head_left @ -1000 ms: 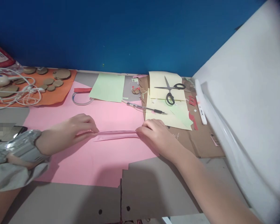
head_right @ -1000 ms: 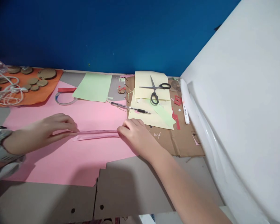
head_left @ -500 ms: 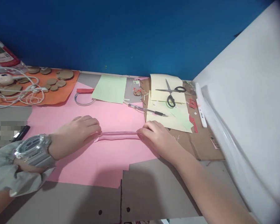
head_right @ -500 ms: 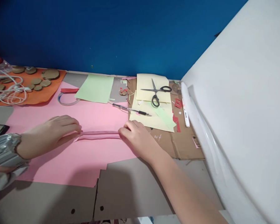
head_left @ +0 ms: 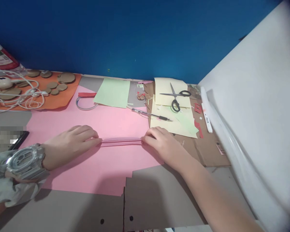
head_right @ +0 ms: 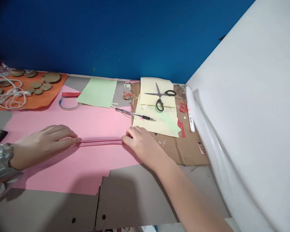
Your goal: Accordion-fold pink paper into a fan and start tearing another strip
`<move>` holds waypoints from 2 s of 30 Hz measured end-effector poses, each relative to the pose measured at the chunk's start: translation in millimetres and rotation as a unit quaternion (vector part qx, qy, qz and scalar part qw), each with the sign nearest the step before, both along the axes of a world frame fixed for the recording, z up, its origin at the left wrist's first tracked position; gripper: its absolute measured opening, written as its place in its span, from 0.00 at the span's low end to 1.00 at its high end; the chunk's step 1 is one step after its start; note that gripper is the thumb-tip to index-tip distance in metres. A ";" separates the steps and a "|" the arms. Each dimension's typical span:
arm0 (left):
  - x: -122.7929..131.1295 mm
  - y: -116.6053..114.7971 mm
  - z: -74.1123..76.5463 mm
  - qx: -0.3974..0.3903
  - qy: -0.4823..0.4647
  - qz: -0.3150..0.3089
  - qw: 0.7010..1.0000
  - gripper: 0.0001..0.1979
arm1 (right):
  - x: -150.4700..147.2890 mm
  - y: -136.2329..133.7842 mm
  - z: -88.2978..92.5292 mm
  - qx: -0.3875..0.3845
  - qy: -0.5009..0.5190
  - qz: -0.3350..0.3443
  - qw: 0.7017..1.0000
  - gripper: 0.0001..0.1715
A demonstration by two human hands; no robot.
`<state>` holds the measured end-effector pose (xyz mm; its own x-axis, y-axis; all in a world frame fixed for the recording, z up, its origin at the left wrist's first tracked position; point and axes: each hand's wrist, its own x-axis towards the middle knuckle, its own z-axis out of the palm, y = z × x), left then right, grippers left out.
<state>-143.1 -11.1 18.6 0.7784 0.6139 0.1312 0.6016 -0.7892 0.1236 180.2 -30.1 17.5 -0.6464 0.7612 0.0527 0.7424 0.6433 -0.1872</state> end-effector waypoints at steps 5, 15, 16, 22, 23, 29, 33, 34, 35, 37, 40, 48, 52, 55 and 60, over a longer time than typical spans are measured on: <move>-0.7 -5.4 -0.4 -0.002 0.005 0.003 1.000 0.14 | -0.9 -3.6 7.5 0.004 -0.039 0.016 0.999 0.16; -11.0 -28.3 -7.3 0.019 0.029 0.035 0.999 0.20 | -10.4 -36.5 11.8 0.074 -0.107 -0.031 0.991 0.29; -13.3 -31.2 -8.1 0.016 0.036 0.038 0.998 0.21 | -11.9 -40.6 9.8 0.083 -0.113 -0.040 0.989 0.30; -7.3 -33.3 -3.8 -0.009 0.011 0.087 0.996 0.16 | -20.1 -49.8 3.1 0.117 -0.125 -0.046 0.984 0.25; -2.6 -31.0 -2.5 -0.019 -0.009 0.105 0.994 0.14 | -21.0 -50.0 3.5 0.115 -0.128 -0.046 0.984 0.24; 23.6 -11.8 -1.9 -0.115 -0.071 0.196 0.971 0.09 | -22.2 -44.8 13.9 0.070 -0.113 -0.067 0.989 0.18; 23.7 -6.4 -6.2 -0.137 -0.083 0.224 0.961 0.13 | -17.0 -28.1 14.5 -0.004 -0.046 -0.094 0.995 0.12; 22.2 -6.4 -7.1 -0.135 -0.082 0.226 0.961 0.14 | -15.5 -23.8 12.8 -0.012 -0.035 -0.101 0.994 0.11; 20.6 -6.8 -7.8 -0.136 -0.082 0.225 0.961 0.14 | -14.2 -20.1 10.7 -0.015 -0.025 -0.108 0.994 0.11; 17.5 -7.6 -8.9 -0.142 -0.081 0.212 0.964 0.14 | -12.8 -15.4 7.0 -0.022 -0.014 -0.111 0.993 0.11; 14.9 -7.4 -10.7 -0.148 -0.085 0.187 0.967 0.13 | -13.5 -14.2 6.2 -0.039 -0.011 -0.105 0.994 0.09; 12.7 -4.8 -10.0 -0.158 -0.090 0.154 0.971 0.09 | -14.6 -15.9 8.4 -0.066 0.000 -0.086 0.994 0.11; 18.7 -7.6 -3.9 -0.163 -0.128 0.145 0.967 0.10 | -13.7 -15.5 0.3 -0.004 0.016 -0.055 0.998 0.11; 28.4 -10.8 1.3 -0.173 -0.124 0.133 0.968 0.11 | -13.2 -17.0 -1.7 0.056 0.032 -0.018 0.998 0.07; 37.9 -15.3 4.9 -0.146 -0.112 0.110 0.977 0.15 | -10.2 -18.5 0.7 0.119 0.055 0.016 0.991 0.10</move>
<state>-105.2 -26.4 23.5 0.5949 0.8002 0.0760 0.6853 -0.5544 0.4722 170.0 -48.6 18.2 -0.6501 0.6981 0.3000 0.7048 0.7015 -0.1051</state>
